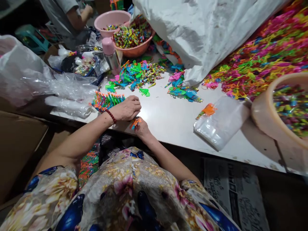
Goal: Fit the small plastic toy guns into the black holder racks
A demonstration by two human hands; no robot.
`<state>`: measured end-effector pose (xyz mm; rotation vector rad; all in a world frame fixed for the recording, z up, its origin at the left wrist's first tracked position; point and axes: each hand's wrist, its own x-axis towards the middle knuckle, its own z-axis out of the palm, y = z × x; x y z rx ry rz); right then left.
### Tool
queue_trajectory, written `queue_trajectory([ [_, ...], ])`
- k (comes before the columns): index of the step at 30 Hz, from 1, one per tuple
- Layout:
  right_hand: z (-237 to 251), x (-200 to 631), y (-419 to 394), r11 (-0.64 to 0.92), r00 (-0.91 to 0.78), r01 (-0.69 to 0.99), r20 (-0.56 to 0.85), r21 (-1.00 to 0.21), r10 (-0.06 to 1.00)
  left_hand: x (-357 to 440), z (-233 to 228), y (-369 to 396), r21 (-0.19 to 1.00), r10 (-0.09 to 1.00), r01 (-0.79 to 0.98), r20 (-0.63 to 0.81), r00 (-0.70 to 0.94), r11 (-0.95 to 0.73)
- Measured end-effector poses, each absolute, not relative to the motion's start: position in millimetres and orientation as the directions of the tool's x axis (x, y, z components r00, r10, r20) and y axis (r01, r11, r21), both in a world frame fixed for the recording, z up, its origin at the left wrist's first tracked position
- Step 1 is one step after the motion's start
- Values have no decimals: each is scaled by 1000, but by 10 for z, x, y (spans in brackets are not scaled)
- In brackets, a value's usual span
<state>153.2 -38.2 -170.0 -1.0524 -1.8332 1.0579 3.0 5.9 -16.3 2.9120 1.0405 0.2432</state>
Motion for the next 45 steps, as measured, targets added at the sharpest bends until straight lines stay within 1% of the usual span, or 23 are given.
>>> queue_trajectory([
  [3, -1655, 1555, -364, 392, -383, 442, 226, -807, 896, 22, -179, 52, 90, 628, 622, 146, 764, -778],
  [5, -1604, 1571, -355, 408, -391, 513, 218, -755, 894, 10, -192, 54, 100, 626, 618, 144, 767, -780],
  [8, -1505, 1577, -347, 424, -430, 570, 184, -704, 884, -10, -209, 64, 110, 619, 610, 149, 771, -785],
  [11, -1401, 1570, -346, 421, -476, 625, 106, -657, 873, -27, -210, 79, 94, 595, 588, 156, 789, -804],
  [15, -1301, 1566, -340, 394, -489, 671, 25, -628, 872, -40, -191, 99, 74, 553, 548, 154, 819, -833],
  [20, -1290, 1571, -315, 411, -510, 629, 48, -660, 859, -46, -176, 123, 71, 544, 540, 141, 827, -839],
  [24, -1356, 1588, -318, 428, -507, 591, 98, -684, 856, -51, -164, 139, 141, 556, 540, 128, 821, -830],
  [27, -1425, 1616, -349, 461, -511, 507, 176, -728, 841, -49, -145, 146, 204, 572, 543, 126, 810, -814],
  [30, -1484, 1629, -377, 485, -493, 402, 263, -777, 829, -42, -124, 145, 232, 591, 557, 120, 797, -798],
  [32, -1503, 1619, -376, 469, -463, 359, 283, -807, 840, -37, -115, 142, 246, 602, 565, 113, 790, -788],
  [35, -1480, 1591, -347, 409, -424, 325, 255, -852, 869, -35, -115, 140, 254, 605, 567, 106, 789, -784],
  [40, -1319, 1628, -355, 227, -335, 221, 145, -948, 931, -46, -137, 150, 266, 620, 577, 121, 775, -772],
  [43, -1229, 1736, -445, 141, -271, 157, 95, -978, 958, -45, -144, 148, 273, 615, 570, 115, 780, -775],
  [45, -1207, 1815, -513, 75, -203, 148, 44, -986, 978, -42, -147, 139, 267, 625, 581, 122, 771, -769],
])
